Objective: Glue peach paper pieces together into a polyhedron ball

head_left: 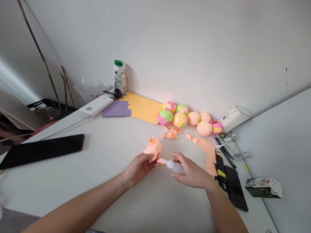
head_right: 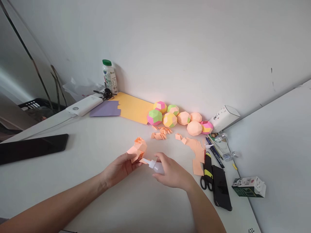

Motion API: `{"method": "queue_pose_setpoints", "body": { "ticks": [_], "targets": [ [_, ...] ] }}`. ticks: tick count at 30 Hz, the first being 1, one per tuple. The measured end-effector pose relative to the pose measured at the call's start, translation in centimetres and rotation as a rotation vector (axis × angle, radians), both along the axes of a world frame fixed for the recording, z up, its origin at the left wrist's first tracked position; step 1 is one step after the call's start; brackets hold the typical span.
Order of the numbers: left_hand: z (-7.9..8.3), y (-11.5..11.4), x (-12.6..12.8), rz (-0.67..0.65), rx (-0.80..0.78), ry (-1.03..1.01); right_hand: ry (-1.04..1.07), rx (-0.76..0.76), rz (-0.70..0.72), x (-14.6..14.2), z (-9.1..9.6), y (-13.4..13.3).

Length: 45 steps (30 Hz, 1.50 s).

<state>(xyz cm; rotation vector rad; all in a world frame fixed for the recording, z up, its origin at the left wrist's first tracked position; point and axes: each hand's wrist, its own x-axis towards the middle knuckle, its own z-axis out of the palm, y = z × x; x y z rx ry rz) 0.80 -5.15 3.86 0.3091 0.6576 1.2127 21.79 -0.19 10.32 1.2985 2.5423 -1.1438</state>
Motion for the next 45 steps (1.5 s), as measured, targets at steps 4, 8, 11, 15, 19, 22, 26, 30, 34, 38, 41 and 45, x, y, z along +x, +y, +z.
{"method": "queue_pose_setpoints", "body": {
  "ticks": [4,8,11,15,19,22,26,30,34,38,41,45],
  "targets": [
    [-0.11,-0.04,0.01,0.007,-0.001,0.01,0.015,-0.027,-0.014,-0.33,0.35,-0.14],
    [-0.38,-0.06,-0.01,0.009,-0.005,0.008,-0.015,-0.001,-0.009,-0.51,0.65,-0.21],
    [-0.43,-0.07,0.02,0.011,-0.001,0.005,-0.005,0.036,0.002,-0.52,0.69,-0.19],
    [-0.23,-0.07,0.13,0.013,-0.009,0.002,0.041,0.11,0.036,-0.48,0.68,-0.07],
    [0.02,-0.08,0.22,0.012,-0.021,0.008,0.089,0.162,0.084,-0.34,0.68,0.07],
    [0.06,-0.11,0.23,0.011,-0.026,0.011,0.112,0.18,0.099,-0.2,0.6,0.17],
    [-0.07,-0.1,0.22,0.008,-0.028,0.002,0.126,0.19,0.106,0.02,0.49,0.28],
    [-0.12,-0.09,0.23,0.016,-0.028,-0.007,0.135,0.192,0.115,0.15,0.45,0.32],
    [-0.08,-0.14,0.21,0.004,-0.02,-0.005,0.129,0.199,0.12,0.17,0.49,0.37],
    [-0.03,-0.17,0.22,0.002,-0.01,-0.01,0.126,0.208,0.121,0.23,0.62,0.43],
    [0.03,-0.14,0.25,0.002,-0.002,-0.013,0.119,0.212,0.121,0.3,0.72,0.45],
    [0.13,-0.14,0.24,0.002,-0.011,-0.013,0.116,0.222,0.12,0.4,0.75,0.45]
  ]
}}
